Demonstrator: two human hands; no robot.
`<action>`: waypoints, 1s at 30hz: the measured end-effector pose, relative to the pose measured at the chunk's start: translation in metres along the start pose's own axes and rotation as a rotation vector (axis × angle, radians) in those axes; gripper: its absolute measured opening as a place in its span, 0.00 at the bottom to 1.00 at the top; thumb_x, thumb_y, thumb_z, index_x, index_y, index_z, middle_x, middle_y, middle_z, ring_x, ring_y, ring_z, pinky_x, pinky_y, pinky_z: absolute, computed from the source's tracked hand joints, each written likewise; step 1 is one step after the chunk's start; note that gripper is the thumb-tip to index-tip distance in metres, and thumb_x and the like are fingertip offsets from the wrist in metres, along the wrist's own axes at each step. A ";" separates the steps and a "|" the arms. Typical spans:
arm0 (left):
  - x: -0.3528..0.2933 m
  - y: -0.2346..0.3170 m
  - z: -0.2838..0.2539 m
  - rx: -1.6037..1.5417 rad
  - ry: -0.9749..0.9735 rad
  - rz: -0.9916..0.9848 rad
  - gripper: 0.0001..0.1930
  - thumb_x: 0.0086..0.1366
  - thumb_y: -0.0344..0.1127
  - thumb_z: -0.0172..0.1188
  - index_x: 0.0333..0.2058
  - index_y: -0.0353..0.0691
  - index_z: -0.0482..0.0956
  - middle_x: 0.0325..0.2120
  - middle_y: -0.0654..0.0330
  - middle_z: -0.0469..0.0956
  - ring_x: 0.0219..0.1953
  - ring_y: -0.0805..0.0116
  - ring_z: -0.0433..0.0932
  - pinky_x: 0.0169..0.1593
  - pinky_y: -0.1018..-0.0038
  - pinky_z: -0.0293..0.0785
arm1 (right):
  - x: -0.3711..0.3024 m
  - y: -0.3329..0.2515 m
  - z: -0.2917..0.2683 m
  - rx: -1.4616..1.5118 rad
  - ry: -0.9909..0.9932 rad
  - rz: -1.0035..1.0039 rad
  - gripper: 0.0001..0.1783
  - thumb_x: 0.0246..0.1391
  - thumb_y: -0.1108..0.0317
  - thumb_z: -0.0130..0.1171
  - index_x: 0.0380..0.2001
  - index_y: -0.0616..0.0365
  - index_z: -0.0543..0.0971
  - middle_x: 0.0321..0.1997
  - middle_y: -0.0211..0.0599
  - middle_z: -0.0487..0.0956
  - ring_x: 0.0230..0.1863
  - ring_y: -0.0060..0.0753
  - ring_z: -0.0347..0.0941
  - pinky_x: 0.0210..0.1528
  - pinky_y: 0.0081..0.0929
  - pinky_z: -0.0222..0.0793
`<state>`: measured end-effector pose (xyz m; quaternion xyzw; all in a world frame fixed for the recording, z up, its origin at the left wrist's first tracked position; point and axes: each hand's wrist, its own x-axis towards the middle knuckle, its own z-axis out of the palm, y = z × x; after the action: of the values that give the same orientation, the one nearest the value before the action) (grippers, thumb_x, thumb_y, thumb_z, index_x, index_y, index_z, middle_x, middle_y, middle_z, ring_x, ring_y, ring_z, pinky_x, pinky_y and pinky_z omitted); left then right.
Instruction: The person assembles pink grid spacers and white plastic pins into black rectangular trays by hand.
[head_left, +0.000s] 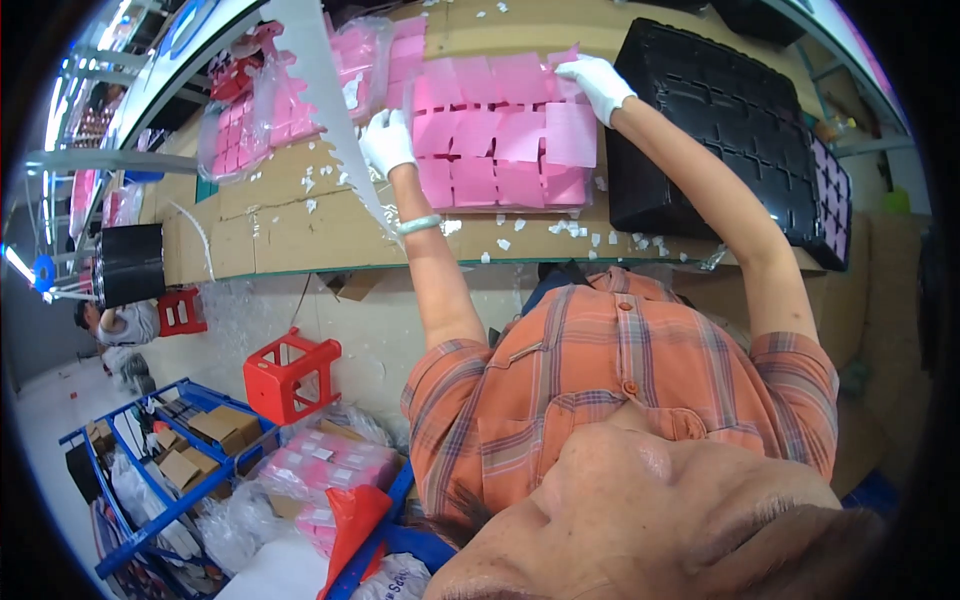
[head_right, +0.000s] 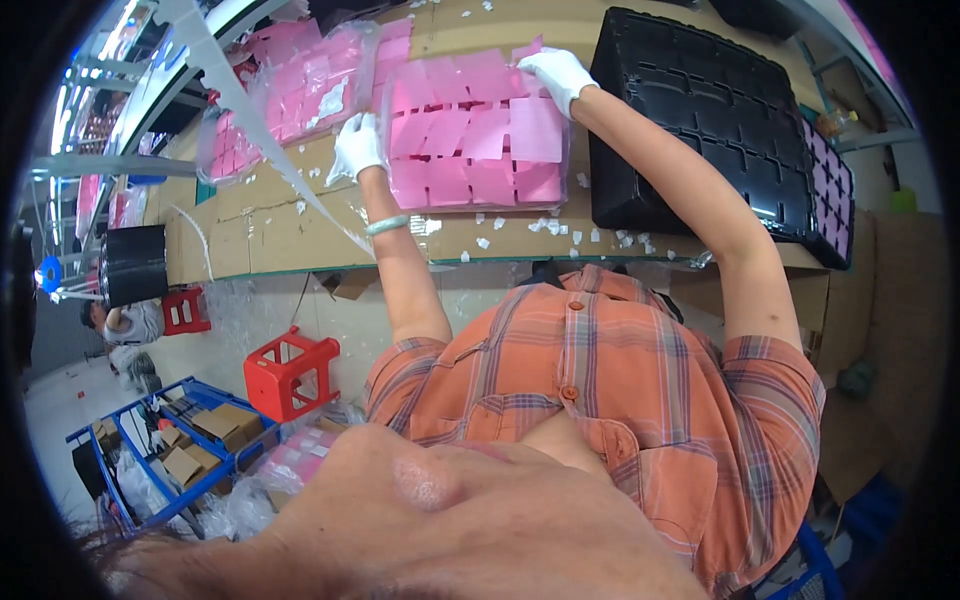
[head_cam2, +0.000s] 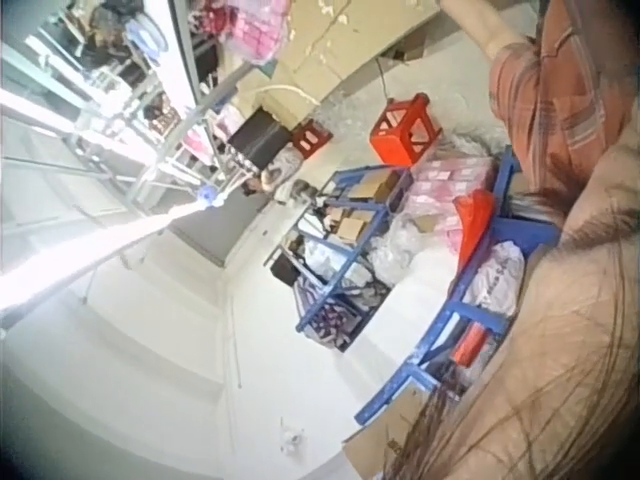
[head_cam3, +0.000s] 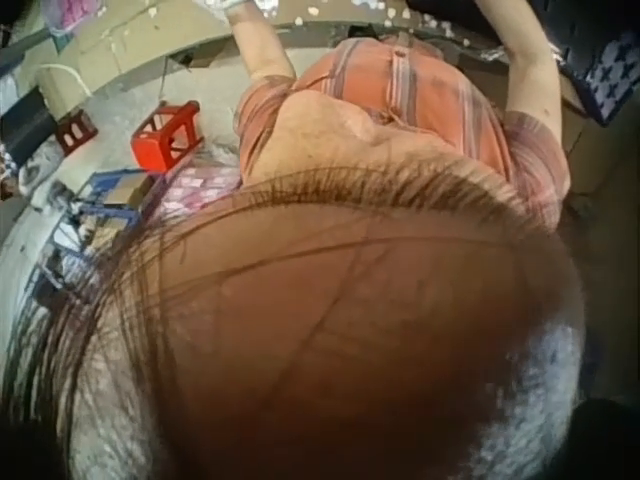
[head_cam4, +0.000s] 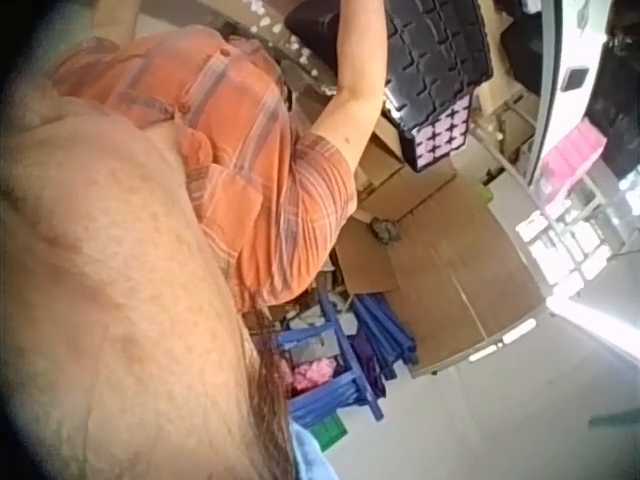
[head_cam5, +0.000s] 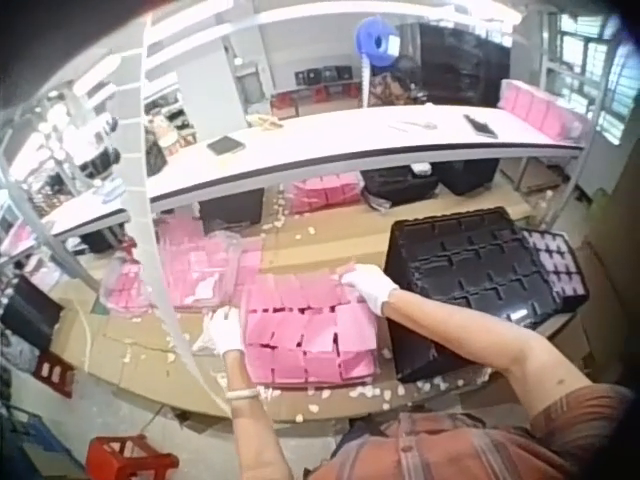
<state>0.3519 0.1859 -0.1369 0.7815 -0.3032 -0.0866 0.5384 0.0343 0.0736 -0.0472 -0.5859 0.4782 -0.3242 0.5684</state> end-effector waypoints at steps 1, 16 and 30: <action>0.001 0.003 0.008 -0.001 -0.001 0.006 0.17 0.56 0.40 0.62 0.36 0.30 0.83 0.35 0.43 0.82 0.38 0.53 0.81 0.46 0.65 0.75 | -0.001 0.001 0.000 0.000 0.016 0.080 0.13 0.58 0.65 0.55 0.41 0.61 0.80 0.39 0.39 0.78 0.38 0.33 0.73 0.42 0.27 0.68; 0.022 -0.018 0.082 0.522 -0.413 -0.007 0.25 0.48 0.54 0.69 0.44 0.48 0.83 0.40 0.54 0.83 0.44 0.54 0.82 0.51 0.64 0.75 | 0.029 0.049 -0.013 -0.285 -0.119 0.209 0.13 0.55 0.73 0.48 0.37 0.63 0.82 0.39 0.48 0.81 0.38 0.43 0.80 0.41 0.31 0.75; -0.006 0.009 0.065 0.450 -0.237 0.074 0.18 0.48 0.42 0.71 0.37 0.40 0.84 0.39 0.55 0.83 0.42 0.57 0.83 0.45 0.66 0.77 | 0.036 0.062 -0.019 -0.426 -0.058 0.016 0.14 0.62 0.65 0.49 0.39 0.63 0.80 0.38 0.48 0.81 0.43 0.43 0.79 0.46 0.35 0.73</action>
<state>0.3134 0.1363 -0.1567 0.8544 -0.4044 -0.0881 0.3142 0.0166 0.0398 -0.1106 -0.6978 0.5240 -0.1945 0.4479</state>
